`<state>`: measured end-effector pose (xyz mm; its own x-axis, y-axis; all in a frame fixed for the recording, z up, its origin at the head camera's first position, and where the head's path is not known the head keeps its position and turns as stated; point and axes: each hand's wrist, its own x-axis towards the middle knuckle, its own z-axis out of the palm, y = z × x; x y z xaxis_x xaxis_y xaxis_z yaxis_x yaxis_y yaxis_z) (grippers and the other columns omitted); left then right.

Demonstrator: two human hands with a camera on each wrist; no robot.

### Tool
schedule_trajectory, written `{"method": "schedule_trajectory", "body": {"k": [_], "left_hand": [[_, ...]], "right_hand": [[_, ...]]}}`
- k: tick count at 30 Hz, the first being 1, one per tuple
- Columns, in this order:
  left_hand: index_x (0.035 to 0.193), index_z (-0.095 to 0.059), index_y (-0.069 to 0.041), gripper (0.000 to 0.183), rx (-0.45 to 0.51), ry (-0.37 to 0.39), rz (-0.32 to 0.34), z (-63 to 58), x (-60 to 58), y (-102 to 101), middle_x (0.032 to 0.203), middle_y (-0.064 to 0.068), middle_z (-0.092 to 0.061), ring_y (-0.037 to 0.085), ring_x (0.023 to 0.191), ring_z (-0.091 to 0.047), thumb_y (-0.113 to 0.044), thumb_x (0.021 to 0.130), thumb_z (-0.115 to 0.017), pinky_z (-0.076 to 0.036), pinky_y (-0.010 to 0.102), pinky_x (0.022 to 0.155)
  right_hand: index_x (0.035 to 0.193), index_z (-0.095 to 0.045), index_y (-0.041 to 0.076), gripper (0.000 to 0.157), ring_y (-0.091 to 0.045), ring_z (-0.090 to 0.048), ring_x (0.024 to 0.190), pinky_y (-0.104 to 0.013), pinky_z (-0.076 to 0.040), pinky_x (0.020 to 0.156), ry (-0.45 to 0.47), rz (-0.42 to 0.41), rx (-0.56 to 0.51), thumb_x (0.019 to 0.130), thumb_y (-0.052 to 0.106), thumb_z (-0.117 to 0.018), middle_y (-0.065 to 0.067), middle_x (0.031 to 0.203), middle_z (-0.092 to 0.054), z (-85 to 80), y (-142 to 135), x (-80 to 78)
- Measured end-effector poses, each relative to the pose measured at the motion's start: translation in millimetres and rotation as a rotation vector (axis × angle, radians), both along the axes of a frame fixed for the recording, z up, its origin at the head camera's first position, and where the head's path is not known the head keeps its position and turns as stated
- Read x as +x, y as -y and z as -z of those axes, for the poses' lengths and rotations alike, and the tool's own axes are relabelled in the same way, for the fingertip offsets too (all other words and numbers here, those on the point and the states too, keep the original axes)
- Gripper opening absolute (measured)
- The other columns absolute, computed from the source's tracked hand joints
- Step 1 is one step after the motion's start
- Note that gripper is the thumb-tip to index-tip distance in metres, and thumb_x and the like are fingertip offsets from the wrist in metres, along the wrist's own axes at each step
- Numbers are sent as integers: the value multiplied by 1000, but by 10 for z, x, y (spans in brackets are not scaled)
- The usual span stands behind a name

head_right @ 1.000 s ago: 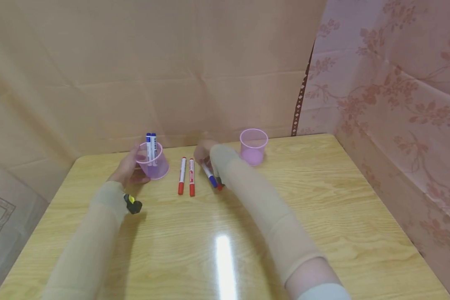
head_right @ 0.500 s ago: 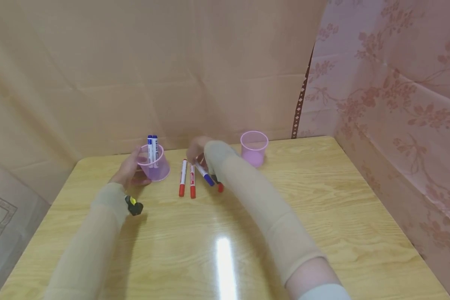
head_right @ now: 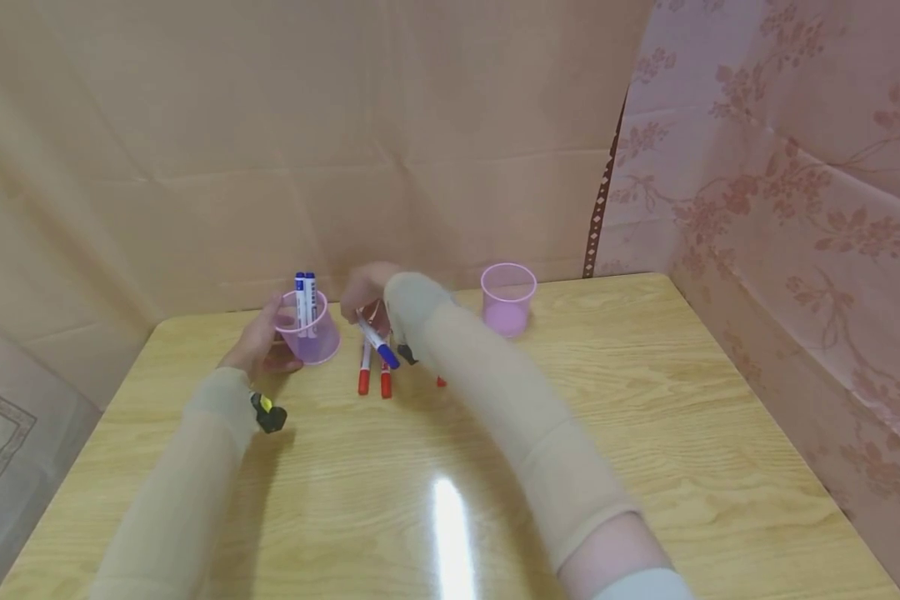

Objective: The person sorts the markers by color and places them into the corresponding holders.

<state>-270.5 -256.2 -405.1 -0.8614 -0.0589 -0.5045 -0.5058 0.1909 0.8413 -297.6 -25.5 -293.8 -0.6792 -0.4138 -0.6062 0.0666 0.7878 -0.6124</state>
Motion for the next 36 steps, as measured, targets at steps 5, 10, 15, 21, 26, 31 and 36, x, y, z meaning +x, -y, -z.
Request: {"method": "schedule_trajectory", "body": {"k": [5, 10, 15, 21, 26, 31, 36], "left_hand": [[160, -28, -12, 102, -1, -5, 1, -6, 14, 5, 154, 19, -36, 37, 129, -46, -86, 90, -18, -53, 42, 95], [160, -27, -11, 102, -3, -17, 11, -10, 31, -1, 153, 20, -36, 37, 127, -47, -85, 90, -17, -53, 44, 96], [160, -27, -12, 101, -9, -13, 11, -16, 26, 2, 154, 19, -35, 37, 129, -46, -84, 91, -17, -52, 44, 97], [160, -24, -9, 98, 24, -14, -4, -20, 27, -31, 157, 20, -33, 38, 132, -44, -81, 94, -18, -51, 45, 98], [160, -23, -8, 98, 29, -19, 4, 3, 13, -10, 157, 22, -32, 39, 131, -44, -80, 95, -17, -52, 45, 98], [160, -25, -8, 101, 28, -27, 6, 29, -5, -4, 157, 21, -34, 38, 130, -46, -83, 93, -18, -53, 44, 96], [159, -26, -7, 100, 28, -36, 12, 40, -26, 8, 156, 22, -36, 39, 129, -48, -81, 94, -17, -54, 43, 94]], "right_hand": [[121, -60, -1, 31, -32, -72, 92, -38, -62, 74, -1, -32, -30, 93, 11, -67, -19, 119, -63, -9, 112, -26], [122, -55, 5, 31, -31, -71, 92, -38, -62, 74, 10, -30, -30, 94, 10, -67, -17, 120, -61, -109, 175, -11], [122, -58, 6, 30, -32, -70, 96, -37, -61, 73, -9, -54, -30, 95, 15, -68, -14, 114, -64, -182, 228, 8], [126, -53, 6, 39, -33, -70, 96, -39, -62, 73, -1, -37, -103, 92, 15, -71, -16, 117, -62, -186, 278, -42], [123, -50, 3, 37, -34, -71, 92, -41, -62, 74, -9, 28, -213, 92, 10, -68, -19, 119, -60, -152, 351, -86], [116, -58, -1, 25, -33, -72, 92, -44, -61, 80, 7, 58, -316, 95, 10, -65, -19, 118, -60, -109, 415, -99], [119, -60, -7, 26, -31, -71, 89, -46, -59, 84, -8, 127, -390, 97, 8, -61, -17, 114, -61, -112, 434, -82]]}}
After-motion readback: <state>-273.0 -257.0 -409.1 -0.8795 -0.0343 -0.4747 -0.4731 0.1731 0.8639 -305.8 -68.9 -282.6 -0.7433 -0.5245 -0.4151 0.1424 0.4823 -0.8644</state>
